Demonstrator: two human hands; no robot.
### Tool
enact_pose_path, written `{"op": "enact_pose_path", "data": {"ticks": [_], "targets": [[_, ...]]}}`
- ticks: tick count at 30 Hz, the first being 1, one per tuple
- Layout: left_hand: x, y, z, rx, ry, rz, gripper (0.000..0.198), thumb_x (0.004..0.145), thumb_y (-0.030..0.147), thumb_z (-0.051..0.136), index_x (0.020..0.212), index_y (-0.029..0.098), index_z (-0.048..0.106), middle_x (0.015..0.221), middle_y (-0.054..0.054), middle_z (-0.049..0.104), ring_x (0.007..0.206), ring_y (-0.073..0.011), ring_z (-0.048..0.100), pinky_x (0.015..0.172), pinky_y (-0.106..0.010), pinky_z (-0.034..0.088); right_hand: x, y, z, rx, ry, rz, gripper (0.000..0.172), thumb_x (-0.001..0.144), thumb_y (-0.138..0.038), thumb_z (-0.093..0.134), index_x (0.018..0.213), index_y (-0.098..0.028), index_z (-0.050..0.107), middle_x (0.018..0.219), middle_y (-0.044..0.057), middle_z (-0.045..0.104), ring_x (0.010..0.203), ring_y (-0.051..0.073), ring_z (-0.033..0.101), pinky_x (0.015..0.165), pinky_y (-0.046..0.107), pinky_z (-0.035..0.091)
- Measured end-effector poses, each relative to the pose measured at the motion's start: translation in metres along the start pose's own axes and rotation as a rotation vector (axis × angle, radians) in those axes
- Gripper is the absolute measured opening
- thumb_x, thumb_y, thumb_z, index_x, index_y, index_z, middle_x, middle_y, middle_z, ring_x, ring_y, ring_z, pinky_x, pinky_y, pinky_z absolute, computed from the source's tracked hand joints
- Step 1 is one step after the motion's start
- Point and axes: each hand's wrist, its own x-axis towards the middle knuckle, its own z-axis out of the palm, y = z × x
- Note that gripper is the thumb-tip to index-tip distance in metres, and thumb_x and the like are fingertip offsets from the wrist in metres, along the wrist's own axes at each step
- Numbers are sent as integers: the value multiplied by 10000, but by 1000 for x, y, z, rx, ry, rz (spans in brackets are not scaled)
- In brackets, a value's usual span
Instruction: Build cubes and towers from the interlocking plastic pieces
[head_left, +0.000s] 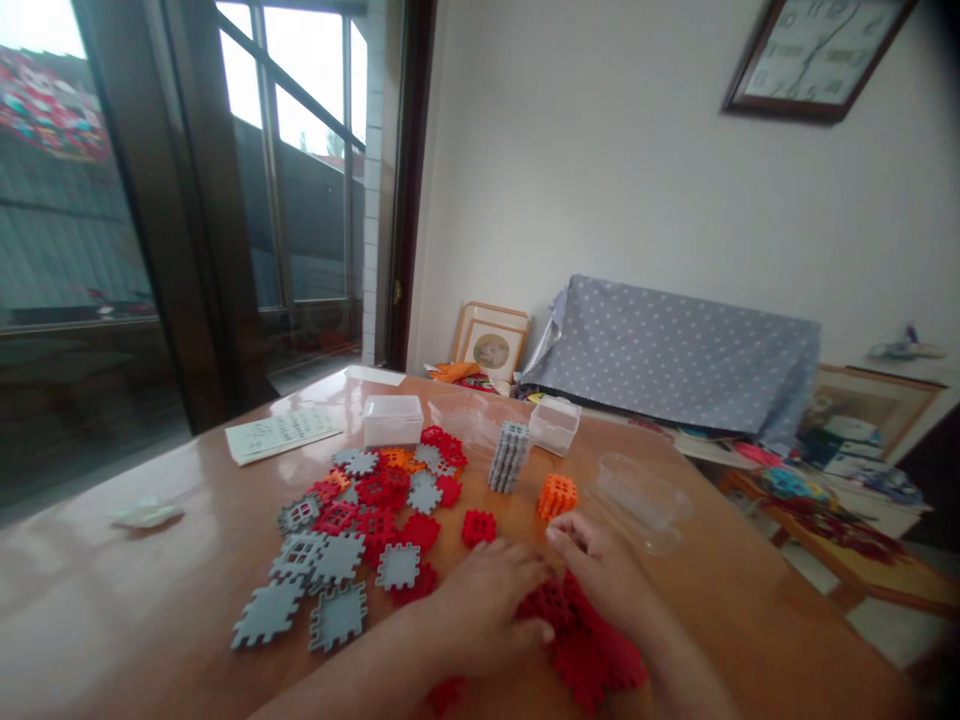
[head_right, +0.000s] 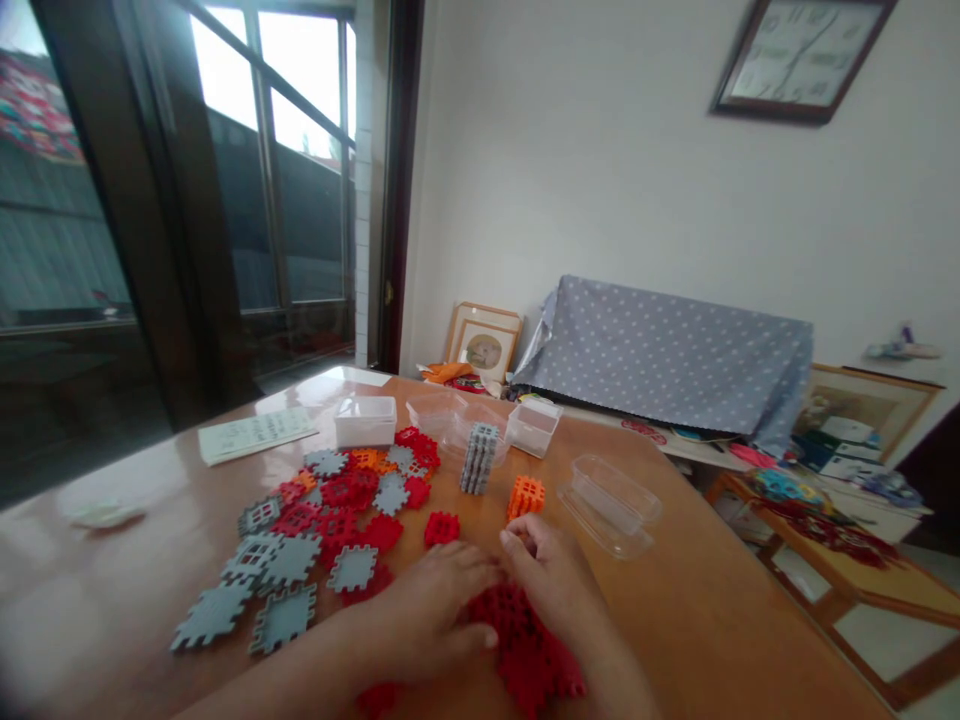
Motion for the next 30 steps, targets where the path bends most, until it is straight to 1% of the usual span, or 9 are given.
{"op": "enact_pose_path", "data": {"ticks": [3,8,11,15,20,22,26,28,30], "targets": [[1,-1,11,85,-75,53,565,821,513,643,1336,293,564,1302,-102,619,1206,-341,544,1009,-473,420,0,-1,7,-15,-51,-7,334,894,-505,522,917,-211,681,733,7,680,688,186,605,653,280,422],[4,-10,18,162,-90,15,417,841,381,605,1240,260,617,1208,-99,661,1084,-324,609,942,-479,473,0,-3,14,-49,-82,-36,366,895,-529,514,993,-219,682,817,29,719,756,209,645,691,291,445],[2,-13,14,167,-75,-37,308,802,309,608,1092,217,649,1094,-98,668,998,-290,627,890,-415,499,-1,-3,15,-78,-104,-45,386,905,-544,501,1017,-221,680,798,24,718,732,202,644,669,286,443],[-2,-17,7,147,-63,-73,177,788,314,617,927,203,621,1049,-86,623,930,-240,611,810,-339,511,-2,0,18,-77,-131,-49,381,910,-541,499,1022,-223,677,814,22,719,742,197,650,667,281,452],[-4,-11,-4,141,-74,-94,247,764,271,622,998,212,572,1060,-75,587,929,-228,586,822,-335,498,-1,1,23,-23,-189,-49,386,914,-533,501,1055,-219,676,899,44,742,831,215,680,731,290,489],[-4,-7,-10,125,-51,-106,293,757,255,619,1037,213,544,1075,-72,582,950,-229,577,850,-341,487,1,3,24,15,-185,-33,419,903,-541,514,1103,-211,678,972,67,750,903,237,689,789,312,502],[-4,-5,-20,46,46,-155,234,755,208,589,978,226,524,1064,-60,577,979,-232,556,866,-345,468,3,6,25,133,-81,47,494,869,-561,573,1184,-194,674,1097,111,739,1053,288,665,900,371,492],[-3,-7,-23,-6,132,-177,253,746,162,570,985,233,526,1066,-59,577,1003,-231,548,864,-341,465,2,1,25,265,-47,90,496,841,-567,618,1165,-198,684,1104,107,737,1067,296,660,919,386,490],[-1,-11,-23,-63,227,-171,316,738,120,556,1032,235,531,1096,-62,578,1052,-230,539,896,-343,458,1,-7,27,469,-94,125,471,817,-553,661,1133,-206,691,1084,87,741,1027,279,676,914,380,497]]}}
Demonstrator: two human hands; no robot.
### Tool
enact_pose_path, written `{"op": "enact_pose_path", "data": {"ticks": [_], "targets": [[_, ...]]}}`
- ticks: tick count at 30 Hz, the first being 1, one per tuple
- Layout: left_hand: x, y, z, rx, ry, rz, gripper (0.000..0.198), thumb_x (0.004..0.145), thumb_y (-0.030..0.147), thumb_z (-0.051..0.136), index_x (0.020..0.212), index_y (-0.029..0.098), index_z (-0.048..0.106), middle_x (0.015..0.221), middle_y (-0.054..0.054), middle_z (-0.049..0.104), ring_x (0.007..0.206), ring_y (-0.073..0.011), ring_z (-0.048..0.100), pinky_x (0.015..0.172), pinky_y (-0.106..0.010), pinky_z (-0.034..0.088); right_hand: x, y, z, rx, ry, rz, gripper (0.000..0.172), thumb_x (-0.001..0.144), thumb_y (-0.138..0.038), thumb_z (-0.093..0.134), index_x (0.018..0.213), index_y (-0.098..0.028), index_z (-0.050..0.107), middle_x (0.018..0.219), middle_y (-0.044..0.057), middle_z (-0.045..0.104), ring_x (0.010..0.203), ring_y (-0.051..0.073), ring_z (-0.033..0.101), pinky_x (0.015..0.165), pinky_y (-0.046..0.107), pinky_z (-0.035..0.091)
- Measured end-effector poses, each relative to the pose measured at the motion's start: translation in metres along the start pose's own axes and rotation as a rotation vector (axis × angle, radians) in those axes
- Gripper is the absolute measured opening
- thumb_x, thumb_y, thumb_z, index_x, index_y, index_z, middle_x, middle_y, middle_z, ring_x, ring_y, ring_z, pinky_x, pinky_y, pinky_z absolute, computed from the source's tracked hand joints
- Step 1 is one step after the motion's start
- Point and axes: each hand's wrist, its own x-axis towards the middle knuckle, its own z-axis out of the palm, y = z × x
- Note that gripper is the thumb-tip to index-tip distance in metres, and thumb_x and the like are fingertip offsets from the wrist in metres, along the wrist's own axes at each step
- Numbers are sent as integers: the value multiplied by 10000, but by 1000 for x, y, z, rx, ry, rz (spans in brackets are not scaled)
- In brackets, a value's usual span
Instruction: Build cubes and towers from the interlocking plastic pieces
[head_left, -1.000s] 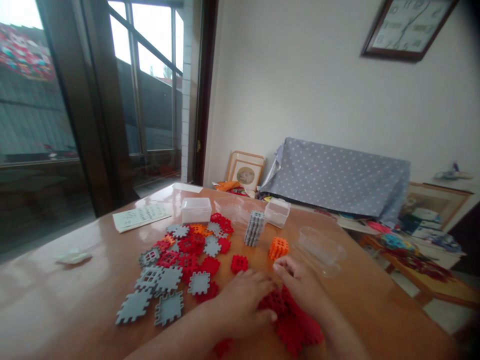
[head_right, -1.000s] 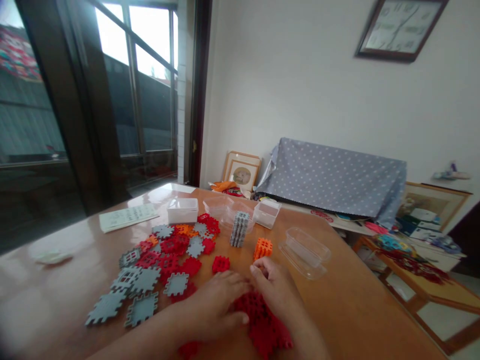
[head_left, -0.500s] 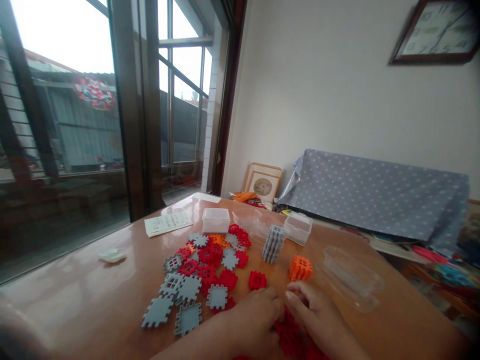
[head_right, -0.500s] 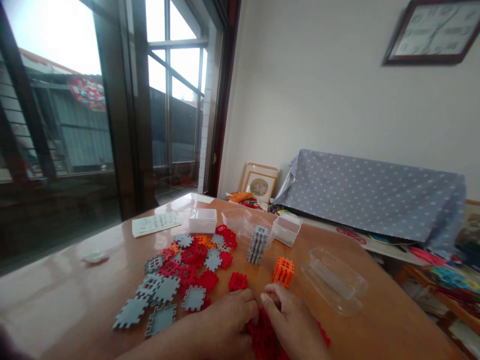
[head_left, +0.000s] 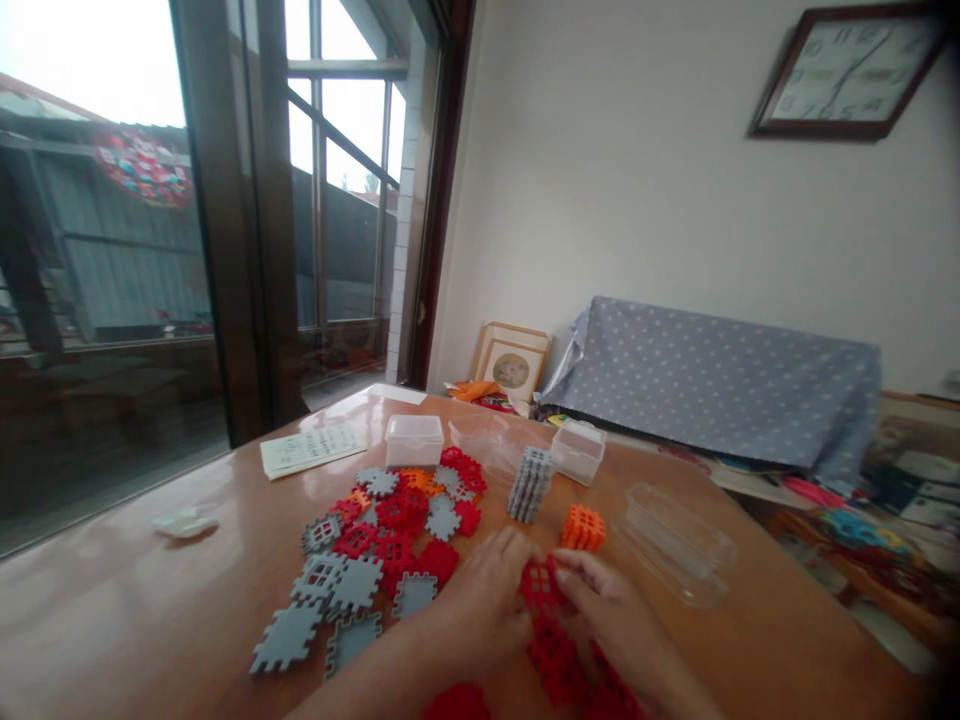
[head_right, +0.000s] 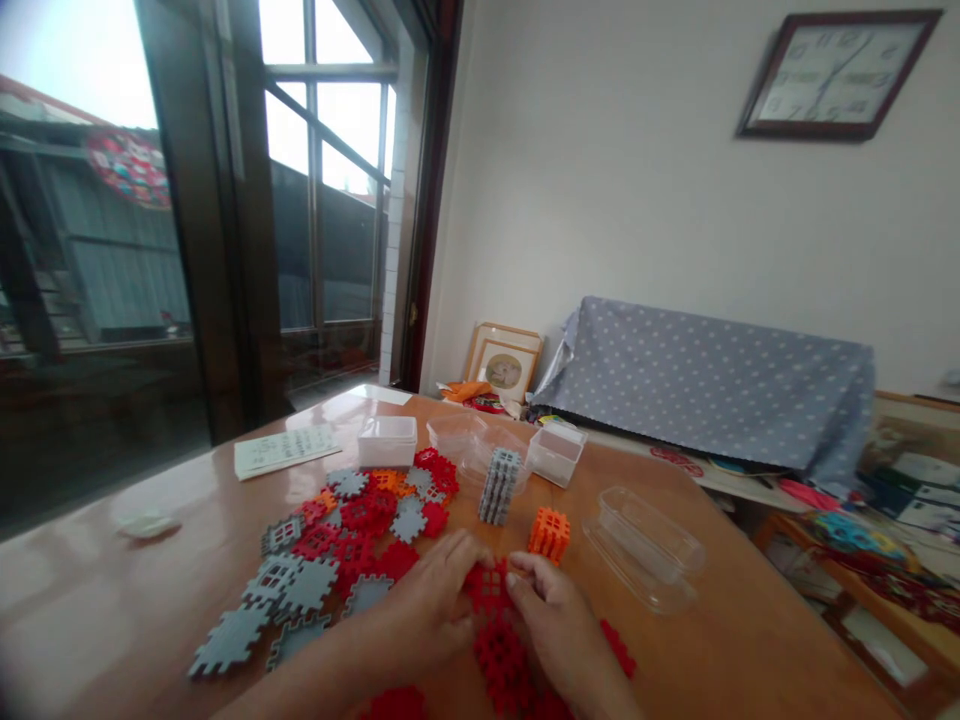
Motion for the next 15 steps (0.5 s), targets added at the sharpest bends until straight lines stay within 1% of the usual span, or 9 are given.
{"op": "enact_pose_path", "data": {"ticks": [2,4,6,8,10,12,15], "targets": [[2,-4,2,-66,69,23,361,742,102,553,1077,236,536,1122,-62,580,1085,-229,536,930,-349,450,-1,-5,8,215,-78,41,440,828,-529,660,1131,-211,681,1020,70,748,909,244,697,865,364,510],[4,-9,6,-130,112,44,409,758,100,556,1142,239,532,1152,-61,584,1108,-225,541,957,-350,446,-1,-8,15,336,-64,55,415,811,-491,696,1111,-204,675,959,62,748,822,216,689,798,332,511],[5,-14,10,-171,156,43,490,776,117,573,1244,244,501,1227,-70,572,1158,-227,534,996,-357,435,1,-8,19,387,-22,60,390,803,-463,712,1086,-198,671,920,53,740,768,190,668,752,304,502],[7,-19,14,-170,208,23,580,770,147,620,1320,246,467,1296,-82,548,1211,-241,511,1040,-378,414,3,-6,21,391,22,56,385,796,-466,715,1066,-195,669,892,43,727,727,169,640,705,278,488],[9,-25,15,-143,235,4,616,741,171,676,1320,245,479,1294,-82,554,1218,-253,506,1055,-395,402,4,-5,21,346,69,44,407,782,-488,718,1056,-190,671,841,33,706,685,154,611,627,247,457],[11,-29,14,-124,236,-6,591,722,172,706,1277,246,517,1243,-68,583,1188,-250,521,1041,-393,408,5,-5,20,283,106,38,440,771,-510,716,1062,-184,674,803,29,686,660,149,593,563,229,415],[13,-32,9,-107,217,-20,512,733,193,725,1215,248,561,1197,-56,609,1148,-245,542,1004,-384,423,5,-6,20,252,126,43,478,762,-539,707,1074,-179,678,804,36,681,668,158,601,553,236,412]]}}
